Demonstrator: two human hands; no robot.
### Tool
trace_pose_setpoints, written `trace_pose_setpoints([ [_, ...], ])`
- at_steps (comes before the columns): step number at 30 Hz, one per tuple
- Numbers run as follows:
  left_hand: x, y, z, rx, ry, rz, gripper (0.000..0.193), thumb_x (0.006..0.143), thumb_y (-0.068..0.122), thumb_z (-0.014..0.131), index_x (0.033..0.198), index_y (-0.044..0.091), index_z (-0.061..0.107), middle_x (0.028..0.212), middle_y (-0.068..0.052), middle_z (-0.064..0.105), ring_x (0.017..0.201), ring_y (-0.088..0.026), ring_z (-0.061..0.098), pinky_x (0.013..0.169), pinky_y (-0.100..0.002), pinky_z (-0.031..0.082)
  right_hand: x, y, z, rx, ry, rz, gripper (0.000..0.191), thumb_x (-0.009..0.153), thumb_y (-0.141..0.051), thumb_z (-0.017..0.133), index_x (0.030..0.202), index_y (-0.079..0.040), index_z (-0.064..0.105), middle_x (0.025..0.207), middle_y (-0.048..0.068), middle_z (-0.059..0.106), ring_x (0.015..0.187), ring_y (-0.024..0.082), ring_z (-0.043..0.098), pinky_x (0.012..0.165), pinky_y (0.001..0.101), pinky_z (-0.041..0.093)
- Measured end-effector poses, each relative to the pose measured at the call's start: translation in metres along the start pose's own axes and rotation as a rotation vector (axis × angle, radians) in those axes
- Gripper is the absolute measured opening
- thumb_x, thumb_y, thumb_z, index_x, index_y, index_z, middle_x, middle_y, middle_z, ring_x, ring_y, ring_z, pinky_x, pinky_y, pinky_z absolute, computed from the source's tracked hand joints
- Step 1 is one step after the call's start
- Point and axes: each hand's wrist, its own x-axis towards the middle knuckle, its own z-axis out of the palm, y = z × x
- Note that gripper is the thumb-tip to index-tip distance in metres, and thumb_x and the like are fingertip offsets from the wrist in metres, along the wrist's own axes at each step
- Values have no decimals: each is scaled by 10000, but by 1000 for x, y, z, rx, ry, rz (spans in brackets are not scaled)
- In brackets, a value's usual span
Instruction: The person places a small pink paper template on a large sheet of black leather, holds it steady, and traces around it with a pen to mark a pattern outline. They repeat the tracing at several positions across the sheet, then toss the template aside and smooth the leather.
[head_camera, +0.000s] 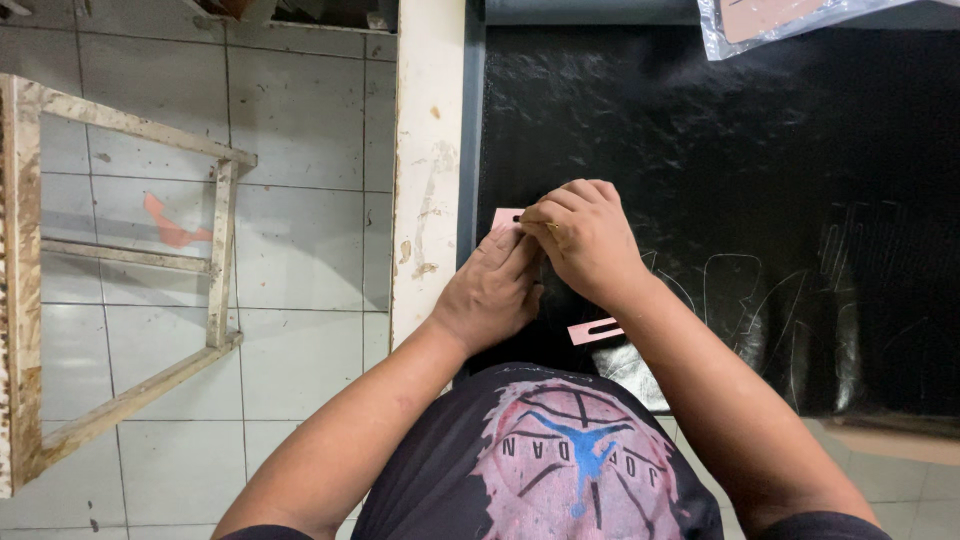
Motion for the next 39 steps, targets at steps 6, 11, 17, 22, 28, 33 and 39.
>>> trace_pose_setpoints([
  [6, -2, 2, -3, 69, 32, 14, 546, 864, 186, 705, 1357, -34, 620, 1446, -153, 542, 1381, -304, 492, 1212, -441, 353, -15, 11, -6, 367, 130, 281, 123, 971, -26, 641, 1079, -35, 700, 1061, 87, 679, 978, 243, 692, 854, 350, 567],
  [11, -8, -6, -9, 81, 8, 62, 484, 935, 184, 682, 1373, -8, 614, 1447, -140, 568, 1355, -307, 523, 1210, -420, 373, -42, 27, -20, 128, 84, 353, 292, 890, -70, 747, 1181, -65, 732, 1115, 125, 636, 934, 249, 675, 778, 352, 556],
  [17, -4, -23, -20, 164, 124, -142, 467, 943, 213, 708, 1355, -3, 654, 1421, -151, 536, 1397, -318, 452, 1195, -500, 327, -48, 32, -14, 59, 82, 338, 354, 863, -162, 803, 1210, -123, 748, 1107, 106, 626, 911, 236, 663, 743, 337, 552],
  [22, 15, -34, -23, 188, 196, -265, 272, 935, 264, 729, 1191, 173, 752, 1399, -96, 552, 1410, -312, 432, 1185, -513, 244, -42, 37, -10, 0, 111, 374, 248, 915, -189, 801, 1161, -157, 787, 1004, 69, 634, 812, 202, 656, 685, 335, 540],
  [28, 26, -37, -20, 144, 229, -322, 243, 955, 281, 726, 1177, 187, 756, 1393, -60, 564, 1412, -285, 459, 1201, -482, 235, -37, 43, -4, -37, 169, 390, 221, 924, -210, 803, 1135, -148, 783, 957, 49, 655, 760, 188, 663, 657, 326, 533],
  [33, 28, -33, -15, 159, 231, -333, 223, 979, 258, 705, 1188, 202, 759, 1388, -46, 574, 1414, -269, 468, 1211, -472, 236, -39, 46, -5, -33, 187, 420, 230, 935, -215, 802, 1154, -149, 778, 950, 36, 658, 763, 172, 665, 659, 316, 535],
  [39, 29, -31, -14, 154, 230, -356, 244, 988, 242, 682, 1214, 181, 752, 1395, -43, 574, 1415, -268, 464, 1216, -468, 232, -39, 49, -7, -113, 144, 414, 234, 945, -205, 793, 1175, -163, 773, 936, 26, 645, 733, 164, 649, 640, 313, 531],
])
